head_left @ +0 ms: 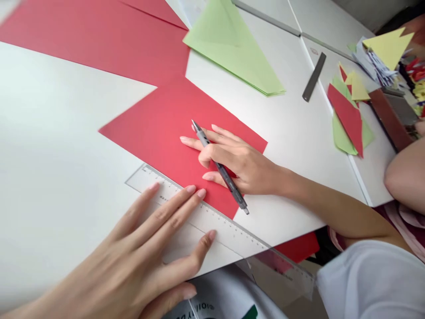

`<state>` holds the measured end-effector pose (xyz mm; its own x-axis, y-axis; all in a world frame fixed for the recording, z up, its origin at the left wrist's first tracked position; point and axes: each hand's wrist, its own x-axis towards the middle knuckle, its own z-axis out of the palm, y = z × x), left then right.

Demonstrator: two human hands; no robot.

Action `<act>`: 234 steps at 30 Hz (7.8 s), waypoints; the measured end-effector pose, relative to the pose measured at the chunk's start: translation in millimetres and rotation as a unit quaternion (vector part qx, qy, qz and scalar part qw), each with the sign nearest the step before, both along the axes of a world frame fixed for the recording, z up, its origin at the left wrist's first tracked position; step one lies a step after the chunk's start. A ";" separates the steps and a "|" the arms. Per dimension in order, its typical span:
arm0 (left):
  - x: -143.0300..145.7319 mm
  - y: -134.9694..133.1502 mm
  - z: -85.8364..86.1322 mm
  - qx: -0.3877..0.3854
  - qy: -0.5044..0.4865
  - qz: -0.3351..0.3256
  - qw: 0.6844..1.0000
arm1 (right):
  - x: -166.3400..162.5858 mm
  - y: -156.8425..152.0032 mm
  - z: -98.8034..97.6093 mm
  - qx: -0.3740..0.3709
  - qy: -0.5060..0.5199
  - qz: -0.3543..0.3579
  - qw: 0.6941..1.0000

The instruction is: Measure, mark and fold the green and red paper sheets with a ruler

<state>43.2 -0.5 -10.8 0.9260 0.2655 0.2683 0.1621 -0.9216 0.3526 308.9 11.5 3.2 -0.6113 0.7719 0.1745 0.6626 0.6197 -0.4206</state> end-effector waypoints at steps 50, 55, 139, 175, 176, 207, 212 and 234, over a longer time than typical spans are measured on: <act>-7.3 -9.8 21.7 0.008 0.044 0.026 0.999 | -6.9 -6.9 -3.3 -0.045 -0.005 -0.006 0.999; -6.4 -9.3 19.0 0.004 0.038 0.032 0.999 | -7.1 -6.8 -4.6 -0.051 -0.005 -0.006 0.999; 2.7 -12.4 -7.0 0.128 0.012 0.057 0.990 | -66.7 24.8 2.1 -0.267 0.425 -0.146 0.853; -38.6 96.1 27.7 0.135 0.061 -0.013 0.989 | 28.8 -145.1 -20.4 0.040 0.000 -0.120 0.992; -38.7 100.1 27.2 0.131 0.066 -0.011 0.989 | 28.3 -144.3 -21.7 0.047 0.013 -0.130 0.990; -13.3 14.5 31.1 -0.063 0.105 -0.088 0.989 | 2.0 -8.9 -7.3 -0.026 -0.011 0.083 0.996; -14.1 17.4 23.6 -0.101 0.076 -0.073 0.989 | 4.6 -10.3 -5.9 -0.031 -0.011 0.082 0.996; -13.4 13.1 7.8 -0.116 0.066 -0.089 0.987 | 0.9 -14.7 -0.2 -0.003 -0.009 0.091 0.996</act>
